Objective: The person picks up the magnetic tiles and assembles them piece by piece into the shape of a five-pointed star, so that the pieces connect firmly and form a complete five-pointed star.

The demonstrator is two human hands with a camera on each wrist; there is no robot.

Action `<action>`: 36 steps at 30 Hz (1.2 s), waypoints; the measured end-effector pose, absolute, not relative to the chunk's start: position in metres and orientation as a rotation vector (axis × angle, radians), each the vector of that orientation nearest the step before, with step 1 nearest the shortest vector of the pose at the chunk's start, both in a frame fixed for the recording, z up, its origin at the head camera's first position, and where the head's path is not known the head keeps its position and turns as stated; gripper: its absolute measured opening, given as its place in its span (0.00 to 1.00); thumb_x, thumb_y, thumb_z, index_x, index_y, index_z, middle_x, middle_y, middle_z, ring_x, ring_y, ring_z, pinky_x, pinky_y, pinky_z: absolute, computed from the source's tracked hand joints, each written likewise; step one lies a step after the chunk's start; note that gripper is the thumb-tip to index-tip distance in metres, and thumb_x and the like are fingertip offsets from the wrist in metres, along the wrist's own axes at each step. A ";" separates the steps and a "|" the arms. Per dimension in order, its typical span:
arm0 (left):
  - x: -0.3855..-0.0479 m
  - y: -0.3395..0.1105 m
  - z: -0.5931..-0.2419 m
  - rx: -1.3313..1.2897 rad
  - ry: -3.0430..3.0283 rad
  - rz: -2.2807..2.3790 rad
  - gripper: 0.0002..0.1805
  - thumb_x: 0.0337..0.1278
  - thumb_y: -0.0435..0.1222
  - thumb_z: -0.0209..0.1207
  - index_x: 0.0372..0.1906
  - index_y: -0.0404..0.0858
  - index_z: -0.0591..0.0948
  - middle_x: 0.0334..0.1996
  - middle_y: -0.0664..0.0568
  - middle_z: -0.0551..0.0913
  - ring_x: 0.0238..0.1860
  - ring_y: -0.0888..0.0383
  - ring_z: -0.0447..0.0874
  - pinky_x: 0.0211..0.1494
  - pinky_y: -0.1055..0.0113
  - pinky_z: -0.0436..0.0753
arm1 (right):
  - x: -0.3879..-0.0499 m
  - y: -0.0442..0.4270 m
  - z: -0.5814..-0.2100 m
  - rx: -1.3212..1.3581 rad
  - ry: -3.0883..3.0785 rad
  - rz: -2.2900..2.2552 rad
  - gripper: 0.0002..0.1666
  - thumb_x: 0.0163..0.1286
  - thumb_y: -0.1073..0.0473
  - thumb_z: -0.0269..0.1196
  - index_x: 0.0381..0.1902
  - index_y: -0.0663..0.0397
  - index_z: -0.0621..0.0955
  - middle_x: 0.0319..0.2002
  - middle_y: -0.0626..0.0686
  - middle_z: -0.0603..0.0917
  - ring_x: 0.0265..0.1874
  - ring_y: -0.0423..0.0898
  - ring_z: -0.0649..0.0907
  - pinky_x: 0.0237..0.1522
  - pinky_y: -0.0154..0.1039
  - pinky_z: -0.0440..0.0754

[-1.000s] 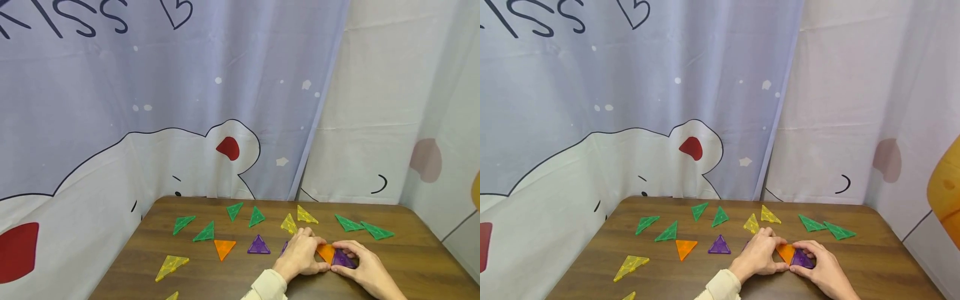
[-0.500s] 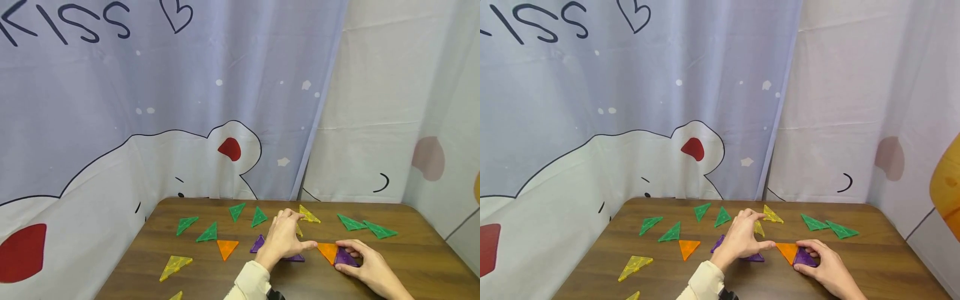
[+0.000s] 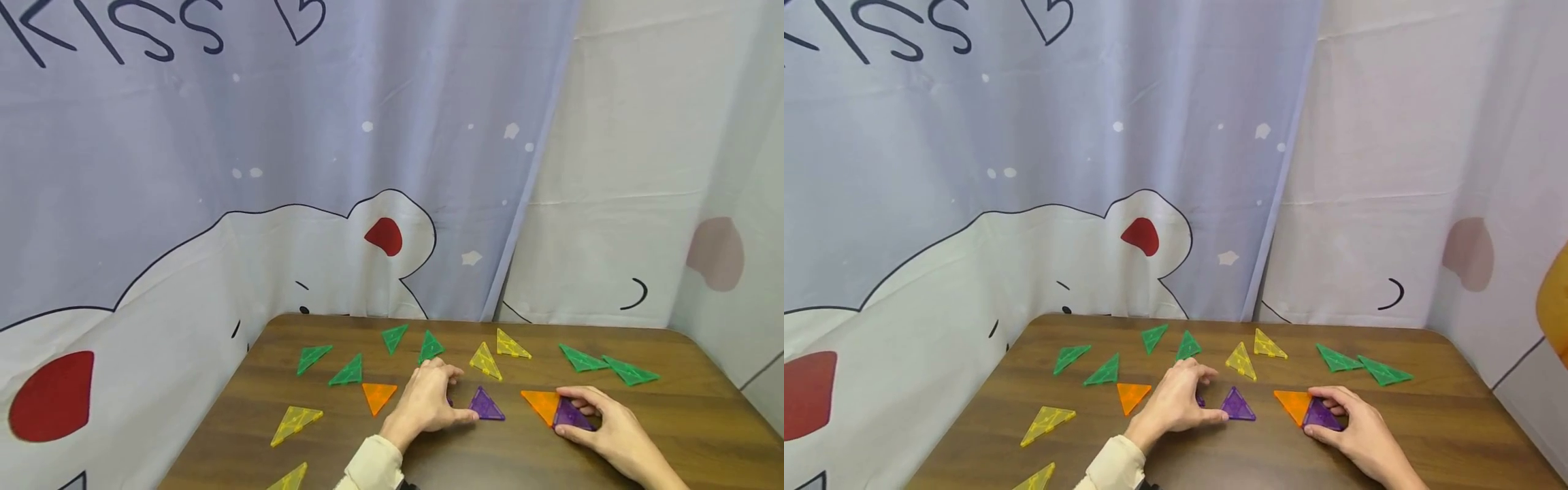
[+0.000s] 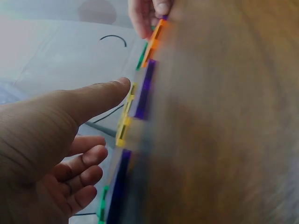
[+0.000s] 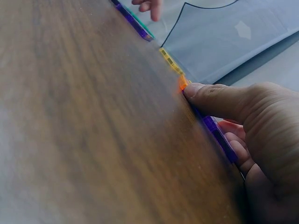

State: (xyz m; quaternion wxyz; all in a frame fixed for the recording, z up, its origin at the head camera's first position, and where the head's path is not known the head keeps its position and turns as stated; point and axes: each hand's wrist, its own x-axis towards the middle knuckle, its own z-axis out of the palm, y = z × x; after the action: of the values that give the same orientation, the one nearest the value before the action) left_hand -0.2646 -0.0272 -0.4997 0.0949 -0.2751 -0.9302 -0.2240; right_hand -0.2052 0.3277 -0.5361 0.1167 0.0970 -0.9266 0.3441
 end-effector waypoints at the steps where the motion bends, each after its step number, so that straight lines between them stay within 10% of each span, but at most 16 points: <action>1: -0.264 -0.026 -0.501 -0.836 -2.764 -0.687 0.40 0.44 0.59 0.87 0.60 0.42 0.91 0.41 0.59 0.85 0.46 0.64 0.79 0.58 0.65 0.81 | -0.205 0.328 -0.536 0.286 -2.709 1.005 0.36 0.60 0.46 0.87 0.65 0.44 0.88 0.52 0.45 0.89 0.46 0.32 0.84 0.48 0.34 0.86; 36: -0.257 0.041 -0.503 -0.981 -2.880 -0.644 0.35 0.54 0.52 0.85 0.65 0.44 0.90 0.29 0.66 0.79 0.32 0.73 0.74 0.39 0.79 0.77 | -0.205 0.323 -0.537 0.379 -2.602 1.075 0.33 0.59 0.52 0.87 0.62 0.44 0.89 0.49 0.42 0.89 0.44 0.33 0.85 0.47 0.31 0.86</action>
State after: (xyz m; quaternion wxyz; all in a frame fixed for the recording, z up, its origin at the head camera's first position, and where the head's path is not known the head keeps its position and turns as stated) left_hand -0.2567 0.0408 -0.5030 0.0158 -0.3154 -0.9260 -0.2071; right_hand -0.2054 0.3235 -0.5365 0.1497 0.1320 -0.9056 0.3742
